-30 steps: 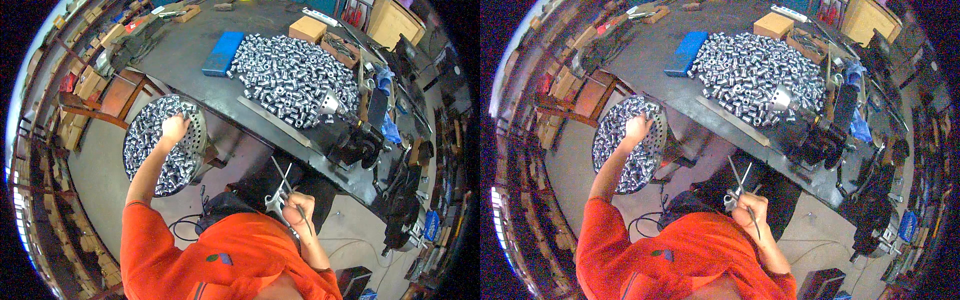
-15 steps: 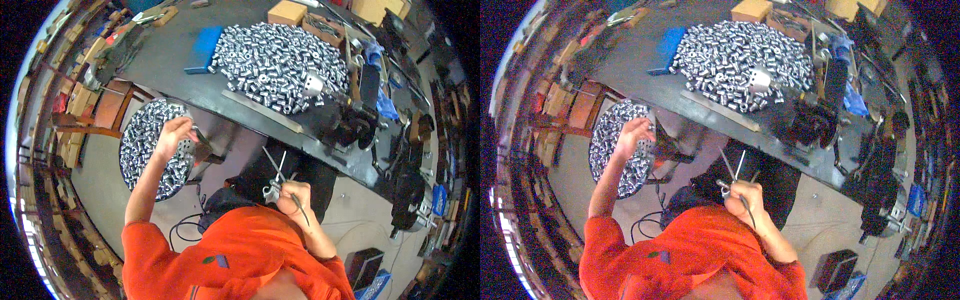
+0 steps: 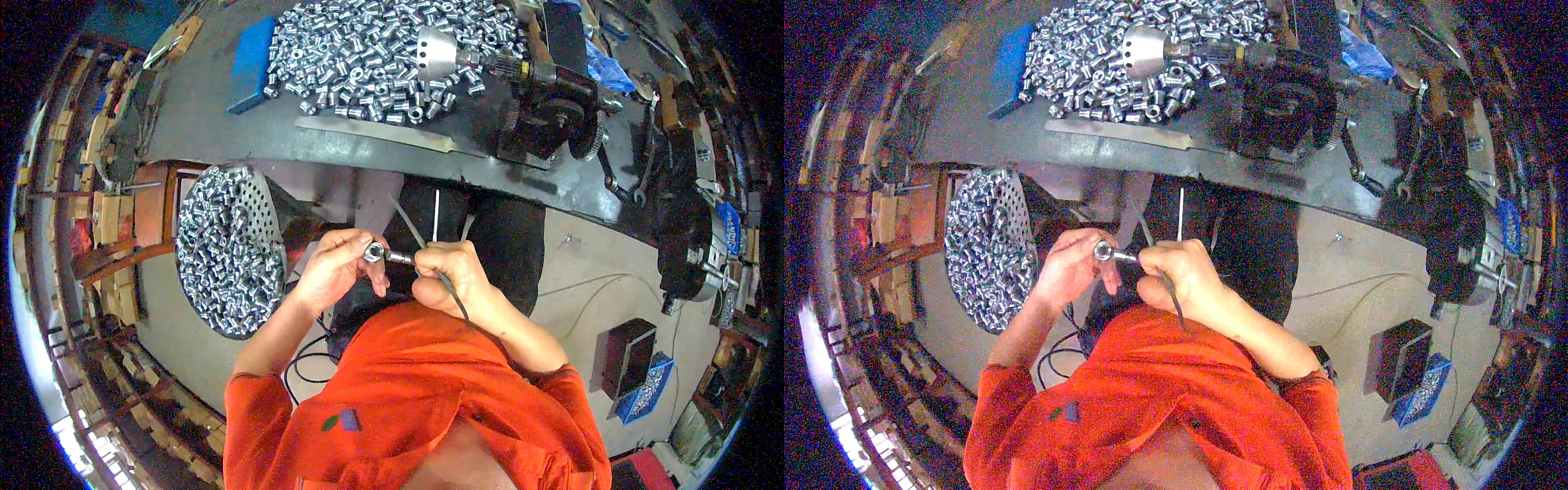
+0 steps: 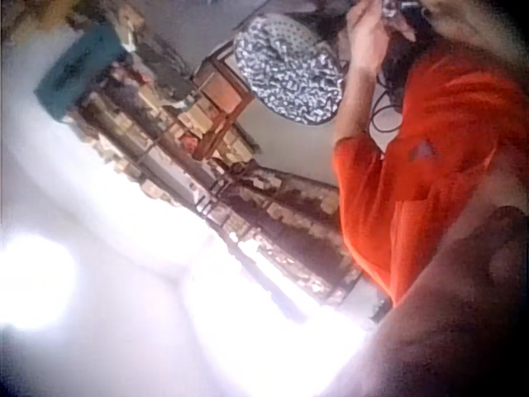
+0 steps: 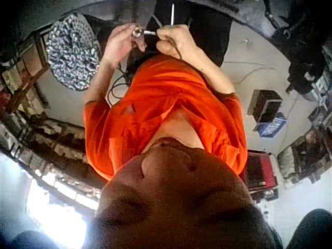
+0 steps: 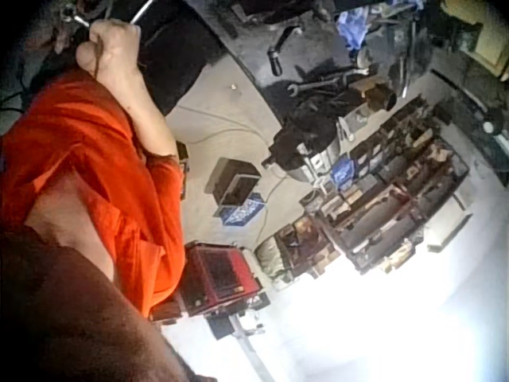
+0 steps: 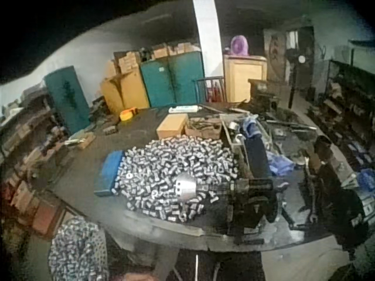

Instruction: The person picks up metal components from a bin, holds them up for a closer look, and then places them onto a large pile on a metal workbench.

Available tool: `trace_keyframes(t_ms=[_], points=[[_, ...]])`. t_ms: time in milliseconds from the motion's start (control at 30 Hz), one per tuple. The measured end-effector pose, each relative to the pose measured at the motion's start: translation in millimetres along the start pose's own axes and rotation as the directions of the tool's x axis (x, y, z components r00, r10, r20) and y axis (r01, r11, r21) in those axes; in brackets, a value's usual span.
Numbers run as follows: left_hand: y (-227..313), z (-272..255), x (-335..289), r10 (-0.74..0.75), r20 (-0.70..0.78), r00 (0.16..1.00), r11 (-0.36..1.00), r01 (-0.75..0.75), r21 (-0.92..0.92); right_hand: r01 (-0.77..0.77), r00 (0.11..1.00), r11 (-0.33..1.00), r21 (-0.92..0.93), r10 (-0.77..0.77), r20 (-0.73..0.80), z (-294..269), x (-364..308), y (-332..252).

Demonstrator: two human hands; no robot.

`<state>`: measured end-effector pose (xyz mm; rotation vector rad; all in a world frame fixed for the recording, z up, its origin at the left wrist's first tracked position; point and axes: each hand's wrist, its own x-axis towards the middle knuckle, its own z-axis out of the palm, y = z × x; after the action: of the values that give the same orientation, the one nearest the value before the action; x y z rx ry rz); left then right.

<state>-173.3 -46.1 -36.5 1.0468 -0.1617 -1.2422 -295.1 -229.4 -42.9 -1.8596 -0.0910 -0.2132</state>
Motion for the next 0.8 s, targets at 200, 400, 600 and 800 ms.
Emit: trace_keyframes(t_ms=[200,400,600,800], points=[[5,5,0,0.217,-0.121,0.969,0.818,-0.113,0.564,-0.041,0.998,0.966,-0.257,0.053,0.041,5,7,-5],[15,11,2,0.364,0.143,0.920,0.484,-0.318,0.816,-0.066,0.998,0.965,-0.254,0.063,-0.018,7,6,-7],[11,18,4,0.247,0.013,0.969,0.715,-0.191,0.672,-0.052,0.998,0.991,-0.120,0.048,-0.034,6,4,0],[23,6,11,0.503,-0.012,0.864,0.482,-0.268,0.834,-0.129,0.992,0.991,0.021,0.129,0.000,-6,-6,3]])
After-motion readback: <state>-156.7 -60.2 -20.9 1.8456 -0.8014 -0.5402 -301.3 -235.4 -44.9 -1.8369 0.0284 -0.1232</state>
